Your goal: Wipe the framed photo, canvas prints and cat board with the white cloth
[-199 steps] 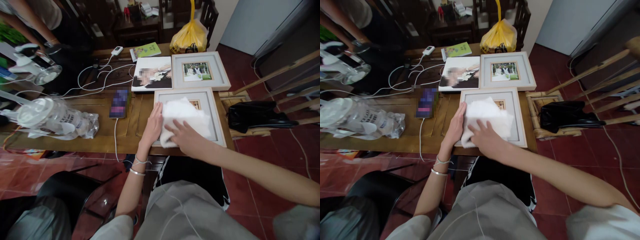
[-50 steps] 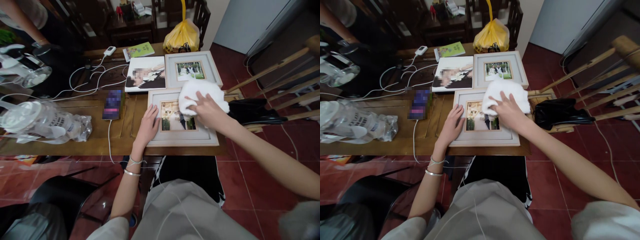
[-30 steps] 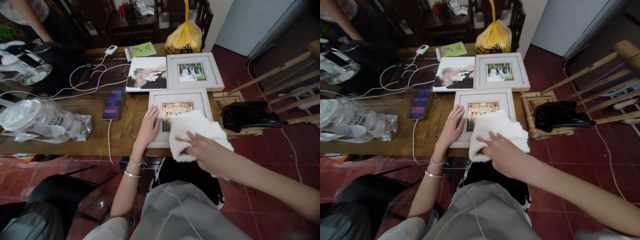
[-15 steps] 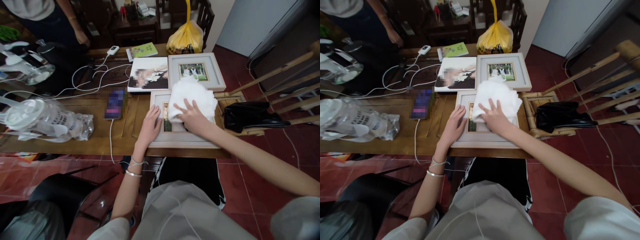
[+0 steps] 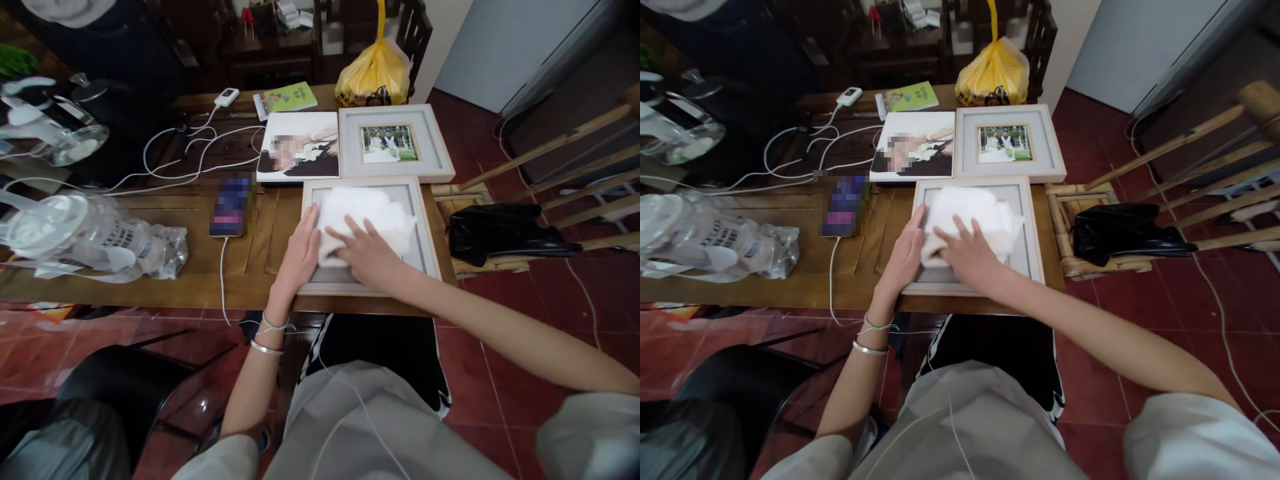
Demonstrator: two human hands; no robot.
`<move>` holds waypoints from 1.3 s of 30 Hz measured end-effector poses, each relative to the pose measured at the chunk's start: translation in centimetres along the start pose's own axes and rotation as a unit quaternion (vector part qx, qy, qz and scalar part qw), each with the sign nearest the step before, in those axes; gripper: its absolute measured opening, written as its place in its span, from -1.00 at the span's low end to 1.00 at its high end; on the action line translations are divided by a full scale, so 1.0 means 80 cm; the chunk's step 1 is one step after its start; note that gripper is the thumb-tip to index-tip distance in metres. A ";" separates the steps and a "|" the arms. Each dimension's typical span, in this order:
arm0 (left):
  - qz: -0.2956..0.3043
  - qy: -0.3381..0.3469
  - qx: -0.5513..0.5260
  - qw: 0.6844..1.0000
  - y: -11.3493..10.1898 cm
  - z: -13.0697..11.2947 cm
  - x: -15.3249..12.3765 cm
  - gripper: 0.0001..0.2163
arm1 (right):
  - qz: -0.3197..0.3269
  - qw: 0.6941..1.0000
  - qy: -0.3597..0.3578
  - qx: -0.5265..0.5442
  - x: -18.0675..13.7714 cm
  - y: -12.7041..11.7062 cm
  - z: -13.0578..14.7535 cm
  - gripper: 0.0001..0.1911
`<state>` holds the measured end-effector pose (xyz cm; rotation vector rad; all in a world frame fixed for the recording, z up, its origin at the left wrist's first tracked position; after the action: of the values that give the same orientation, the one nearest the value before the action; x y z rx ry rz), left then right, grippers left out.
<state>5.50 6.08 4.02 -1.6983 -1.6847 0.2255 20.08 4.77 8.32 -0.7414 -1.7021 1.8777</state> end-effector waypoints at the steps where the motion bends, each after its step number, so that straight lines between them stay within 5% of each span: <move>1: 0.001 -0.004 -0.002 1.000 0.000 0.000 0.000 -0.43 | -0.029 0.999 0.015 -0.017 0.020 0.000 -0.013 -0.48; 5: -0.013 -0.009 -0.012 1.000 -0.002 0.001 0.001 -0.39 | -0.074 0.995 0.052 -0.043 0.078 -0.006 -0.045 -0.51; 8: -0.032 -0.017 -0.028 0.999 -0.005 0.002 0.001 -0.37 | -0.055 0.997 0.049 -0.039 0.079 -0.010 -0.032 -0.53; 15: -0.020 -0.019 -0.012 1.000 -0.001 0.004 0.001 -0.44 | 0.079 0.991 -0.096 0.051 -0.065 -0.013 0.029 -0.42; 18: 0.009 0.012 0.040 0.999 0.004 0.002 0.002 -0.45 | 0.076 0.992 -0.069 0.077 -0.127 -0.027 0.014 -0.39; 21: 0.037 0.036 0.089 0.995 0.007 0.000 0.002 -0.50 | 0.064 0.997 0.014 0.051 -0.147 -0.036 -0.027 -0.46; 30: 0.043 0.043 0.113 0.992 0.009 0.003 0.003 -0.54 | -0.086 0.982 0.161 -0.044 -0.025 -0.025 -0.139 -0.40; 34: 0.014 0.041 0.060 0.997 0.004 0.002 0.003 -0.52 | -0.050 0.984 0.167 -0.026 0.036 -0.010 -0.101 -0.39; 39: -0.026 0.031 0.009 0.999 -0.007 -0.005 0.002 -0.44 | -0.005 1.000 0.018 0.000 0.041 -0.006 0.001 -0.47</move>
<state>5.33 6.02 4.70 -1.6309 -1.6730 0.1609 17.68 6.99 8.55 -0.7605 -1.6815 1.8462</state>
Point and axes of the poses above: each hand's wrist, its own x-axis towards the middle knuckle, its own y-axis out of the palm, z = x × y, the point moved 5 cm from there along x, towards the middle knuckle, and after that the axes turned 5 degrees about -z, right-handed, at the moved point
